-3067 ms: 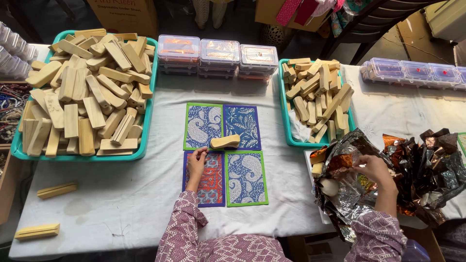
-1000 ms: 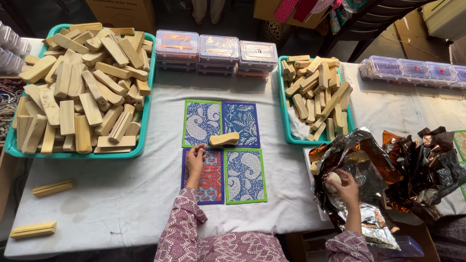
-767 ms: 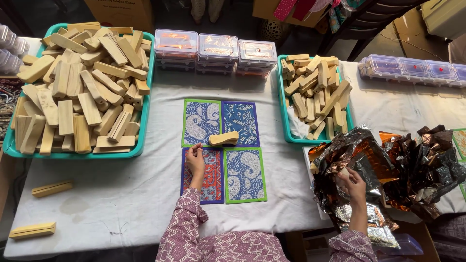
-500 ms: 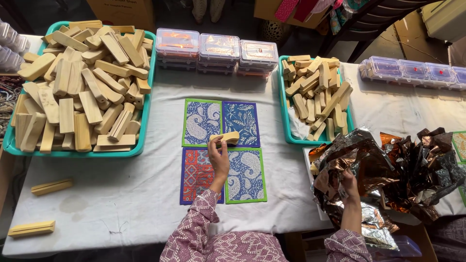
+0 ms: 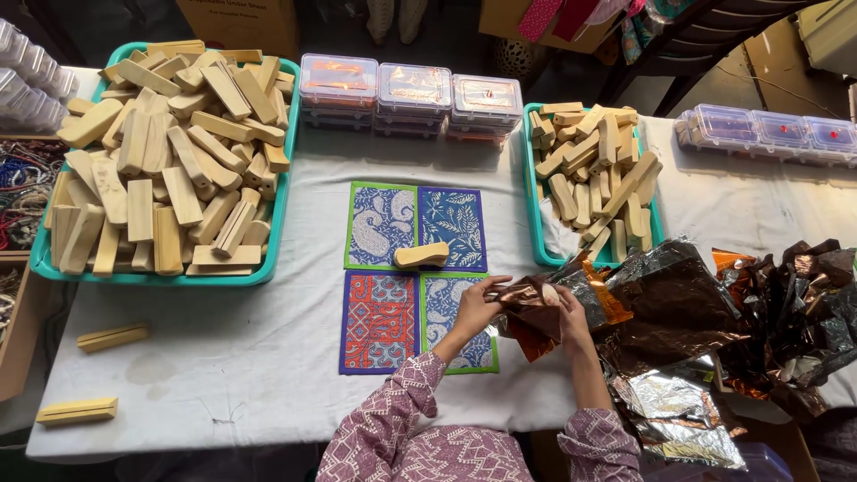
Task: The person wipes wooden blocks with a white cloth and wraps them in metallic foil. They handle the blocks one at a time, wiping each surface before wrapping and placing the finished items aside.
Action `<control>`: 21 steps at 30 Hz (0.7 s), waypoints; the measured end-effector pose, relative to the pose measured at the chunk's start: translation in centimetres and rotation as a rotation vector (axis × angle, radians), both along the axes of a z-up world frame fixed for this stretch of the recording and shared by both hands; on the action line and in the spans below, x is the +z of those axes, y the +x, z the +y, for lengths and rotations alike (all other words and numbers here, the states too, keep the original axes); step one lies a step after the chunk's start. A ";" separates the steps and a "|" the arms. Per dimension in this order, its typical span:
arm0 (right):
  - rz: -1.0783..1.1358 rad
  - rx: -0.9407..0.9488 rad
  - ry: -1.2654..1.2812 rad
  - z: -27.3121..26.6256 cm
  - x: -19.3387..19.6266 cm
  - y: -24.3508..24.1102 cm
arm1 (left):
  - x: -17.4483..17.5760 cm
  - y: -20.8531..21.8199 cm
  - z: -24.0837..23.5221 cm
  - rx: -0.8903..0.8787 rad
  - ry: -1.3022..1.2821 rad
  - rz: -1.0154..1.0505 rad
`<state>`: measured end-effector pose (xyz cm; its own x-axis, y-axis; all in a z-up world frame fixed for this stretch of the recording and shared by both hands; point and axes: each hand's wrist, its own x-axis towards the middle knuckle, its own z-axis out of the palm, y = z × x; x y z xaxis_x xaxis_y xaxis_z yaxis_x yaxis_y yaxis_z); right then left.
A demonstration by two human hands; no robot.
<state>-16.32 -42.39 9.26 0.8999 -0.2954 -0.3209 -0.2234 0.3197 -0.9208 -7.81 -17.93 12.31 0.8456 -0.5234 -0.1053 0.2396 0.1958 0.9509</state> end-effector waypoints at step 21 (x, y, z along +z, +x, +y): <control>0.660 -0.646 -1.422 -15.0 0.9 -10.2 | -5.6 -1.0 -5.4 0.100 -0.168 0.206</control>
<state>-26.55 -57.37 10.14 0.3576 -0.8975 0.2582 -0.8316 -0.4318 -0.3492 -8.84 -23.34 6.73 0.8637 -0.4631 -0.1992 0.3959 0.3786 0.8366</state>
